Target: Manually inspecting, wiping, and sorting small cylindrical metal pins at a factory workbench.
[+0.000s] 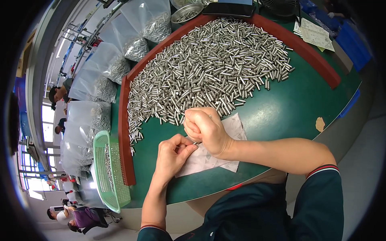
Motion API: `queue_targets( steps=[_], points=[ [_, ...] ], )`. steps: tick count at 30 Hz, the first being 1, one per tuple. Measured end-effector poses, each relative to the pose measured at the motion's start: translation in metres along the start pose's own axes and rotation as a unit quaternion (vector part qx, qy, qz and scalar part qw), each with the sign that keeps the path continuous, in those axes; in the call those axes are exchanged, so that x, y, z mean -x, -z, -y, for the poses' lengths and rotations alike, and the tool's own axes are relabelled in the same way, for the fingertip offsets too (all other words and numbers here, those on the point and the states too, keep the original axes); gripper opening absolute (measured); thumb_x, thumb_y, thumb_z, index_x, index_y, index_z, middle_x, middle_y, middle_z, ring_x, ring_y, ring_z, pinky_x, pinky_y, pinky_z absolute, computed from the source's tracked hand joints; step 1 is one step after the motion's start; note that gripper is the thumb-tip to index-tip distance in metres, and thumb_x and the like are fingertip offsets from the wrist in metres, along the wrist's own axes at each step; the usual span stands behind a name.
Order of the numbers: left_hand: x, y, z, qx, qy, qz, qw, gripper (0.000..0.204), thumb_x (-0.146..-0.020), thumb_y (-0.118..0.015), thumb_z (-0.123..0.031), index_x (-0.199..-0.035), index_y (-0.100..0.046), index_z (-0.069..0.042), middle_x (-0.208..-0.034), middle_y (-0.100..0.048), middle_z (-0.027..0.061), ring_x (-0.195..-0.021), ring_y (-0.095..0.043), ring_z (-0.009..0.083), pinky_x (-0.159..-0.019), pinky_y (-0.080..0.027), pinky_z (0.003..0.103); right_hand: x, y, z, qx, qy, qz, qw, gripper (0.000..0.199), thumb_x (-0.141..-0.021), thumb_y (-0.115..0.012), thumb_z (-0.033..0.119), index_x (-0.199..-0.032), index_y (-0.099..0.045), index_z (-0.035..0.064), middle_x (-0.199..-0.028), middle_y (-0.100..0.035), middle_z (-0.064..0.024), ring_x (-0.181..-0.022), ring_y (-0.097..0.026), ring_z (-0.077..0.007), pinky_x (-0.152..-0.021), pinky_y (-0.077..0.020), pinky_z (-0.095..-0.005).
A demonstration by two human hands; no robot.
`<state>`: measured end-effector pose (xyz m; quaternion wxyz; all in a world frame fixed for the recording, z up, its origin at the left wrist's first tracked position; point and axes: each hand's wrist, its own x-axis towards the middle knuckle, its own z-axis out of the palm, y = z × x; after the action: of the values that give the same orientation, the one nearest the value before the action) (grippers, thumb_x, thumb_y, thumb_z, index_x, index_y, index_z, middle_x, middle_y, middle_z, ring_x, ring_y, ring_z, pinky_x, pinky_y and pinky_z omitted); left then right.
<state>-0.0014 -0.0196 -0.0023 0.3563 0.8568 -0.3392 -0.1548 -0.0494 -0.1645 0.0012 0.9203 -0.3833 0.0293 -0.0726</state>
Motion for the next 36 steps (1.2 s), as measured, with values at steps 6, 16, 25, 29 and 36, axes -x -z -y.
queue_targets(
  steps=[6,16,25,29,36],
  points=[
    [-0.001,0.0,-0.001,0.003,0.004,0.001,1.0,0.015,-0.066,-0.069,-0.007,-0.066,-0.055,-0.001,-0.046,-0.04,0.0039,-0.041,-0.039,0.0144,-0.042,-0.034,0.028,0.0,0.001,0.001,-0.004,-0.002,0.0,1.0,0.033,-0.081,-0.033,0.017,-0.05,-0.027,0.0107,-0.042,-0.026,0.0018,-0.04,-0.02,-0.0071,-0.04,-0.0175,-0.0233],
    [0.0,-0.002,0.0,0.022,0.019,-0.004,1.0,0.014,-0.066,-0.068,-0.006,-0.064,-0.055,0.0,-0.044,-0.039,0.0038,-0.039,-0.035,0.0129,-0.041,-0.032,0.027,0.0,-0.001,-0.004,0.012,0.017,0.006,1.0,0.033,-0.081,-0.034,0.017,-0.049,-0.027,0.0111,-0.042,-0.026,0.0021,-0.04,-0.02,-0.0071,-0.04,-0.0179,-0.0232],
    [-0.004,0.002,-0.008,0.025,0.022,0.005,0.999,0.016,-0.068,-0.067,-0.006,-0.062,-0.054,0.001,-0.045,-0.041,0.0055,-0.04,-0.036,0.0118,-0.041,-0.032,0.026,0.003,-0.01,-0.007,0.076,0.045,0.013,0.996,0.032,-0.081,-0.034,0.012,-0.051,-0.026,0.0089,-0.048,-0.024,0.0035,-0.045,-0.021,-0.006,-0.043,-0.0194,-0.0231],
    [-0.003,-0.002,-0.002,0.019,0.008,0.0,1.0,0.016,-0.068,-0.067,-0.006,-0.062,-0.053,0.001,-0.046,-0.043,0.0066,-0.04,-0.037,0.0136,-0.041,-0.034,0.028,0.006,-0.009,-0.011,0.107,0.068,0.005,0.992,0.031,-0.081,-0.034,0.011,-0.051,-0.026,0.0087,-0.048,-0.024,0.0035,-0.045,-0.02,-0.0059,-0.043,-0.0195,-0.0229],
    [0.0,0.006,-0.005,0.054,0.037,0.005,0.998,0.012,-0.07,-0.066,-0.007,-0.068,-0.056,0.0,-0.047,-0.042,0.0006,-0.043,-0.038,0.0078,-0.041,-0.033,0.024,0.0,-0.001,0.006,0.059,0.026,0.026,0.998,0.032,-0.081,-0.032,0.014,-0.05,-0.025,0.0096,-0.044,-0.023,0.0028,-0.042,-0.02,-0.0067,-0.041,-0.0176,-0.0237]
  ],
)
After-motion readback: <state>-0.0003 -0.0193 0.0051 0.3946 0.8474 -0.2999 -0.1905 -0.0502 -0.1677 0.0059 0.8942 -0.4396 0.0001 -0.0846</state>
